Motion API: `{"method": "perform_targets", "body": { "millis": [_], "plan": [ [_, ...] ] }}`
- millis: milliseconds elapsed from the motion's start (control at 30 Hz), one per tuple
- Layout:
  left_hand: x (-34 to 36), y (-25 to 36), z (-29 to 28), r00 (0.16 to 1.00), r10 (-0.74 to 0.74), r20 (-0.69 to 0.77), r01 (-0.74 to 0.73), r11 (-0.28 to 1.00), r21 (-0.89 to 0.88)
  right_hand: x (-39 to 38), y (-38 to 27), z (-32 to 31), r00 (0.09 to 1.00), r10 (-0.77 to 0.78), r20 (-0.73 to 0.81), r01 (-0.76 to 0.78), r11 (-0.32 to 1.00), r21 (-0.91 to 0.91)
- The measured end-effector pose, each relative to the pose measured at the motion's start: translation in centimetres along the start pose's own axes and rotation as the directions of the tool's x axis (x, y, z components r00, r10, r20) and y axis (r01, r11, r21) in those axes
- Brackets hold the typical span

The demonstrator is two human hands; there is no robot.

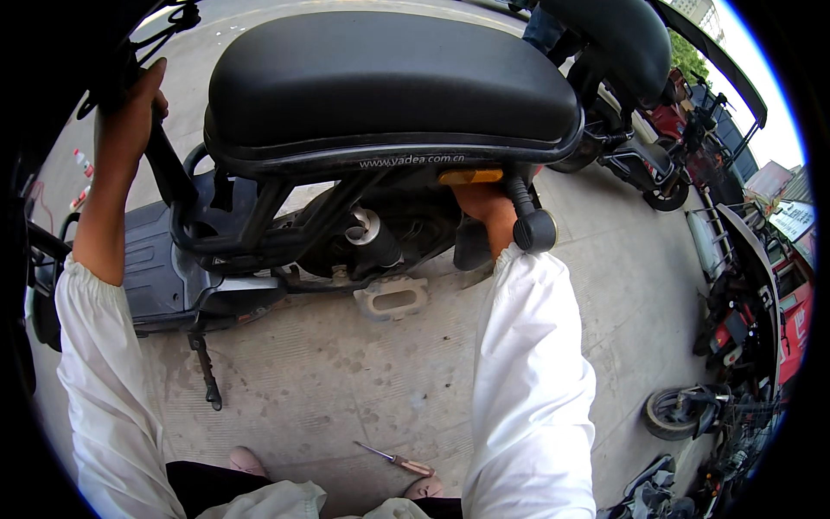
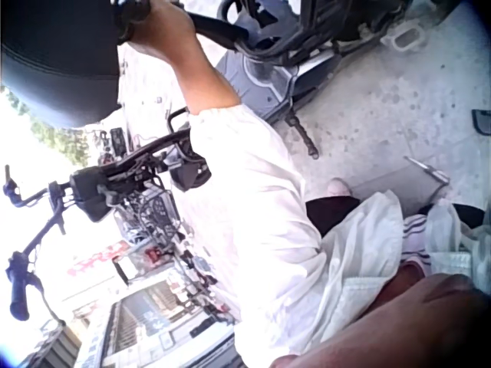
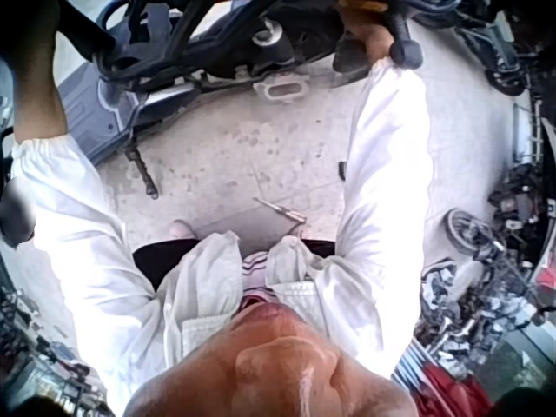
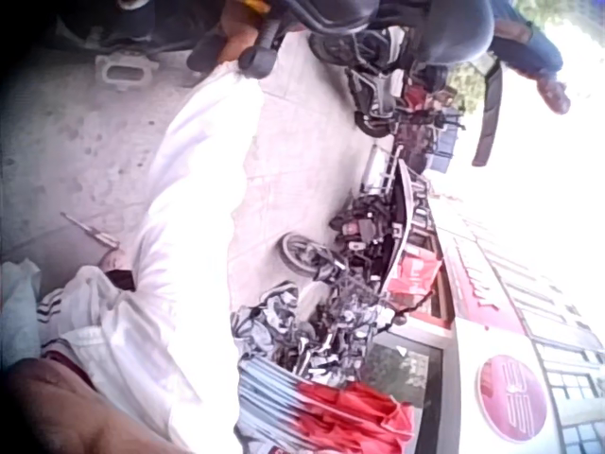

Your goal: The person uses a screwdriver to remove screws from the rear fender of a scooter, detaches the fender, and inspects it. The person then moves to another scooter and uses the screwdriver to remove screws from its rear fender as well.

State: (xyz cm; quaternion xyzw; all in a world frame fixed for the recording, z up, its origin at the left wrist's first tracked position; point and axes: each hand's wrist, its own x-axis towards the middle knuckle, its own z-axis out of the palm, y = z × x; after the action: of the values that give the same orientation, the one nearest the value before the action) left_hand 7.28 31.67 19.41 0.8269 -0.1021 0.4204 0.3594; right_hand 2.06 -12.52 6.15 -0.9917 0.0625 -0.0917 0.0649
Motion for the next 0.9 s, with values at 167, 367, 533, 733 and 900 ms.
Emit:
{"method": "perform_targets", "body": {
  "millis": [167,367,533,733,900],
  "plan": [
    [0.1,0.2,-0.4,1.000,-0.023,0.018,0.024,0.999,-0.040,-0.4,-2.1,-0.2,0.998,0.057,0.041,-0.055,0.997,-0.049],
    [1.0,-1.3,-0.5,0.996,0.016,0.082,-0.019,0.999,0.045,-2.5,-1.7,-1.1,0.999,-0.006,-0.032,0.004,0.997,-0.074],
    [0.7,-1.3,0.0,0.996,0.058,0.069,-0.059,0.998,0.013,-2.5,-0.4,0.2,0.994,-0.055,-0.098,0.040,0.987,-0.153],
    [1.0,-1.7,-0.5,0.992,0.045,0.121,-0.051,0.998,0.046,-3.8,-1.0,-0.3,0.956,-0.167,-0.240,0.149,0.985,-0.092],
    [0.4,-1.3,0.0,0.995,0.073,0.075,-0.071,0.997,-0.023,-4.0,0.1,-0.1,0.976,-0.194,-0.096,0.159,0.944,-0.291]
  ]
}}
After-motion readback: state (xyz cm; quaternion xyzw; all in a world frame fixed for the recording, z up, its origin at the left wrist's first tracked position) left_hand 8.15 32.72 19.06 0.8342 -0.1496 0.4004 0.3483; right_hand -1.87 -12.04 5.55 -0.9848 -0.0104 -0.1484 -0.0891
